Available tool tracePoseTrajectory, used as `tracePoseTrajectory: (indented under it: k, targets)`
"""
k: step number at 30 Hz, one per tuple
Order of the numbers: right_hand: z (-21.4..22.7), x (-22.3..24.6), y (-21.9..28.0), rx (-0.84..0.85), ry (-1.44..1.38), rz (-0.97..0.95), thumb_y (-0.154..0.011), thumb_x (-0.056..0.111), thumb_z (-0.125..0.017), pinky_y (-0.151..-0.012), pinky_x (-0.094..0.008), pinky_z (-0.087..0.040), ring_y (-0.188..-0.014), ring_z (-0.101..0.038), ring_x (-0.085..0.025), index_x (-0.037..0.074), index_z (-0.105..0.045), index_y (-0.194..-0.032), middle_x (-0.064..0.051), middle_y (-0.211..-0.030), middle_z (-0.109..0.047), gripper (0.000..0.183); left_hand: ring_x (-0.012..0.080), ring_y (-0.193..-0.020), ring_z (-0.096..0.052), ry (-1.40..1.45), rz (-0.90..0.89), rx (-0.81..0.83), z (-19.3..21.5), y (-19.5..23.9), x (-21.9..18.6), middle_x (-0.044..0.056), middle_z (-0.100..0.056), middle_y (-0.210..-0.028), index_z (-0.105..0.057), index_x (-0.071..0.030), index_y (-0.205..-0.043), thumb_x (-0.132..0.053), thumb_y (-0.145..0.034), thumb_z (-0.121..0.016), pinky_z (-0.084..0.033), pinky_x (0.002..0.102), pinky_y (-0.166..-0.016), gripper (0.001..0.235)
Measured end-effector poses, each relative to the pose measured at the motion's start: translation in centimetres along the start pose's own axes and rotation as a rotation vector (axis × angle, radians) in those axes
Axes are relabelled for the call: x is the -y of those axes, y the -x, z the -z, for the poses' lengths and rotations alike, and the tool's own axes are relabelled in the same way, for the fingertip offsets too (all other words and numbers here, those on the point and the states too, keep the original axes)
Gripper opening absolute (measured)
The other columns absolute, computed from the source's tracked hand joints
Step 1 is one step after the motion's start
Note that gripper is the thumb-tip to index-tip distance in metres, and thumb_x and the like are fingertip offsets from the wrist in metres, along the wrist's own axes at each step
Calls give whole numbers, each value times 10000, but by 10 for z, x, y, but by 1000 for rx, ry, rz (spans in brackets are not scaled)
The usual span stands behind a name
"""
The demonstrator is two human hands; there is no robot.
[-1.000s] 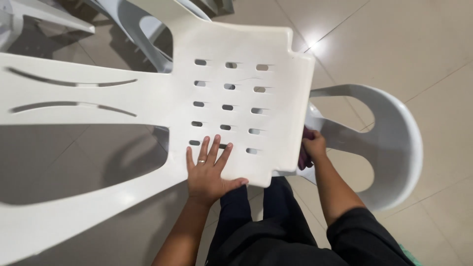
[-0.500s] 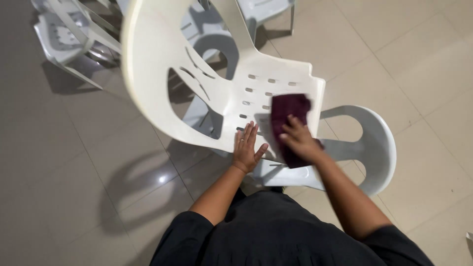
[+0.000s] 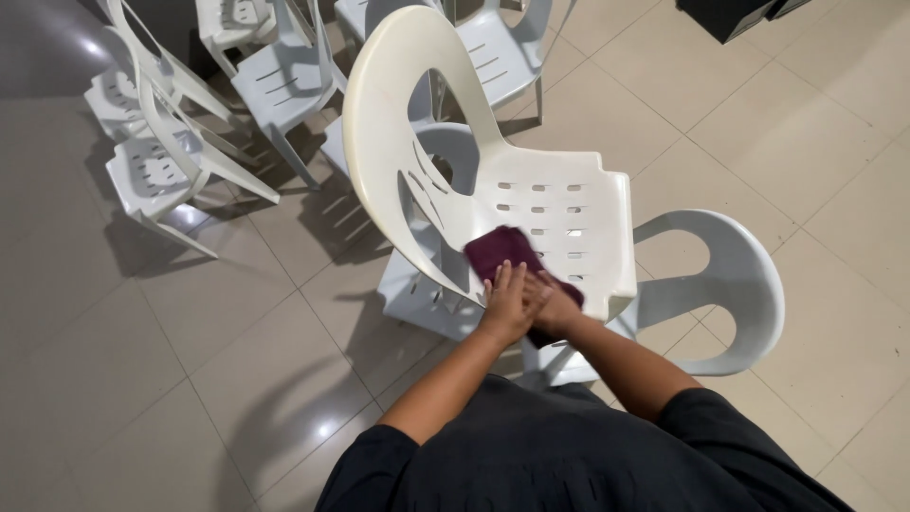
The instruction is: The person picks up a white plastic chair, wipes its seat and backrest with a maroon cloth, and stacks it with other chairs. The person repeats this process for another chair, cleaning it thoroughly before stacking it.
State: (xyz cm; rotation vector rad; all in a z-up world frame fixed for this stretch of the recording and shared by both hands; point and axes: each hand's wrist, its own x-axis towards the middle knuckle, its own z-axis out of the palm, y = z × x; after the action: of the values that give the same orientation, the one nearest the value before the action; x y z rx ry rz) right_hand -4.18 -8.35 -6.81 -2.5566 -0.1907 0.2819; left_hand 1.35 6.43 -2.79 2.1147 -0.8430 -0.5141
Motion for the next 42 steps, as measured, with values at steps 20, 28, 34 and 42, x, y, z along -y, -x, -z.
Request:
tracePoseTrajectory:
  k: [20,28,34,42]
  targets:
    - [47,-18,-8,247,164,-72,-1043,518,-320,-1281,-501,-40,-1606,-53,-253,256,-235,-1627,-26,-1738,-89,646,375,-1590,-56,-163,505,258,-11,-29,5,209,-102,-1710,-249,-146,-1625,-867,-868,-302,-59,595,-1248,1047]
    - [53,-19,-30,276,237,-69,-1043,492,-320,-1265,-523,-4,-1596,7,-290,216,-223,-1620,-76,-1724,-48,646,330,-1585,-48,-109,491,92,-19,-35,16,176,-78,-1711,-211,-99,-1623,-840,-897,-275,-61,560,-1238,1038]
    - [38,-19,-24,352,140,191,-1003,454,-402,-1266,-517,-10,-1592,-17,-296,164,-233,-1630,-101,-1717,-112,712,282,-1581,-99,-153,506,46,-17,-39,0,140,-134,-1707,-239,-124,-1616,-819,-900,-254,-65,532,-1251,998]
    - [77,-40,-24,25,274,-377,-1047,561,-286,-1249,-517,-8,-1578,7,-338,265,-239,-1619,-196,-1702,-31,646,320,-1588,-110,-172,491,-7,-24,-35,9,208,-196,-1677,-304,-78,-1592,-792,-934,-271,-57,552,-1256,971]
